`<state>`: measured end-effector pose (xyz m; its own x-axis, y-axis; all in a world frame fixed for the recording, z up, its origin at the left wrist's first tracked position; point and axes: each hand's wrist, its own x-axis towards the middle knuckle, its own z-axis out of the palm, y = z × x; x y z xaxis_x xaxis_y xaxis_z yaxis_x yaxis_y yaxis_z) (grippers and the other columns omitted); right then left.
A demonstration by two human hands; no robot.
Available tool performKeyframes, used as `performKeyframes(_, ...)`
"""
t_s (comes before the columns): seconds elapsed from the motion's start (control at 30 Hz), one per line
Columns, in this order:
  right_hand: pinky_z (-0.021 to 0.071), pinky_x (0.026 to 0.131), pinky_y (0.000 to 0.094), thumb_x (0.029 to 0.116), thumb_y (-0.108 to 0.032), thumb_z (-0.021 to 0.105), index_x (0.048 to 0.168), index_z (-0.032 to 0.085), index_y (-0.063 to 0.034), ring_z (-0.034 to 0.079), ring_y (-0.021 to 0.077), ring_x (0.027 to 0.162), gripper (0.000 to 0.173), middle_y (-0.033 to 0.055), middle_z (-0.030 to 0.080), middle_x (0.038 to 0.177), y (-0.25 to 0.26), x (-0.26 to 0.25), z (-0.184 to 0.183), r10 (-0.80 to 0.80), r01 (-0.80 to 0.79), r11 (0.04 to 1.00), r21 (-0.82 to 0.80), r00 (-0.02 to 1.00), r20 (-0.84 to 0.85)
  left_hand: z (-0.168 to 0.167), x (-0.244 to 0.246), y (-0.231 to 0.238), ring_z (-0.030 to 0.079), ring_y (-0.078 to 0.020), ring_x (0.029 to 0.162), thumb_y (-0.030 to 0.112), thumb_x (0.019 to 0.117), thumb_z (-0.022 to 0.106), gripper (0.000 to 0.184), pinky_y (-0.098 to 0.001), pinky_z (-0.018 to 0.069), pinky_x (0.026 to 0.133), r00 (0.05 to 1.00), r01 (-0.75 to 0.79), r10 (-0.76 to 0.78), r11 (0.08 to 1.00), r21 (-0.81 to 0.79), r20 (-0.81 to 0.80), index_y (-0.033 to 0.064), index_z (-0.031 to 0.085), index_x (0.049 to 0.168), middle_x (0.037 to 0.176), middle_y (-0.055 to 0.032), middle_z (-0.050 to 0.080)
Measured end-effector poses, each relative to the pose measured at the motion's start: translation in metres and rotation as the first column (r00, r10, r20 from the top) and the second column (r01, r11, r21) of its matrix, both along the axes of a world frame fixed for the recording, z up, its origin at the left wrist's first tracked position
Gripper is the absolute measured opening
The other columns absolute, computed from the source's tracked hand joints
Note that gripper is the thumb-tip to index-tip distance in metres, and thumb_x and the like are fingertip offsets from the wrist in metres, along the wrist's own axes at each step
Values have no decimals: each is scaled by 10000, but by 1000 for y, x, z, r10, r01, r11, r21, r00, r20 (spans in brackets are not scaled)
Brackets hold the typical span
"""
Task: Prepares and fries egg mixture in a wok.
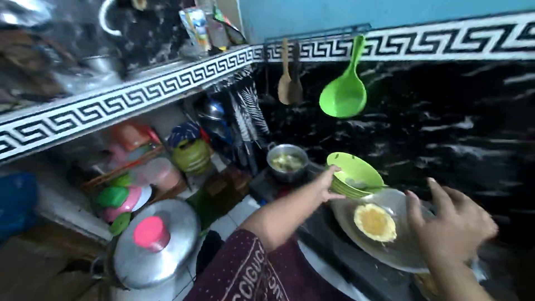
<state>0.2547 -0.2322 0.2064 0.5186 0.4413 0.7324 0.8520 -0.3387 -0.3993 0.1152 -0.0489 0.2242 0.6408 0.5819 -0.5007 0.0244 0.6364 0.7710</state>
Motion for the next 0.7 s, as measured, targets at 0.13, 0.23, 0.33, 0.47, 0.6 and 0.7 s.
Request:
performKeyframes(0.13, 350, 1106, 693, 1032, -373, 515, 1365, 636, -19, 506, 581, 1302, 501, 374, 551, 1377, -19, 14, -8, -69, 71, 997, 17, 992, -108, 69, -90, 19, 468, -390, 1381, 452, 1052, 500, 645, -535, 469, 1080, 977, -200, 196, 979, 46, 79, 84, 331, 1554, 1562, -246, 379)
performKeyframes(0.23, 364, 1116, 666, 1013, -293, 560, 1343, 643, -3, 494, 573, 1314, 447, 384, 532, 1386, -27, 26, -20, -80, 78, 997, -16, 977, -196, 110, -167, 51, 527, -373, 1318, 523, 1010, 548, 689, -495, 516, 1021, 932, -356, 336, 918, 174, 133, 121, 362, 1539, 1522, -226, 435)
performKeyframes(0.33, 361, 1156, 609, 1013, -266, 573, 1341, 643, 15, 477, 539, 1353, 437, 374, 516, 1417, -35, 22, -15, -79, 77, 997, -21, 956, -283, 156, -243, 83, 541, -375, 1304, 607, 974, 550, 745, -507, 525, 1004, 843, -538, 512, 801, 263, 165, 154, 371, 1538, 1512, -214, 456)
performKeyframes(0.47, 364, 1167, 567, 1010, -269, 552, 1319, 654, 26, 478, 501, 1366, 440, 360, 511, 1431, -39, 17, -23, -128, 98, 990, -104, 927, -352, 236, -331, 123, 556, -360, 1285, 672, 969, 496, 738, -535, 524, 987, 715, -689, 661, 612, 388, 227, 193, 392, 1520, 1477, -188, 496)
performKeyframes(0.6, 357, 1159, 630, 1001, -253, 561, 1294, 669, 17, 454, 555, 1362, 412, 394, 475, 1441, -42, 20, -36, -153, 51, 966, -253, 903, -401, 309, -387, 169, 555, -345, 1275, 726, 980, 386, 760, -542, 513, 970, 552, -792, 785, 389, 471, 281, 196, 392, 1526, 1477, -180, 493)
performKeyframes(0.7, 362, 1148, 632, 1002, -256, 571, 1283, 671, 26, 461, 554, 1350, 411, 395, 482, 1429, -34, 11, -38, -187, 56, 949, -310, 892, -411, 343, -420, 216, 577, -347, 1256, 744, 952, 407, 829, -544, 531, 951, 420, -853, 848, 247, 460, 324, 161, 362, 1540, 1469, -197, 500)
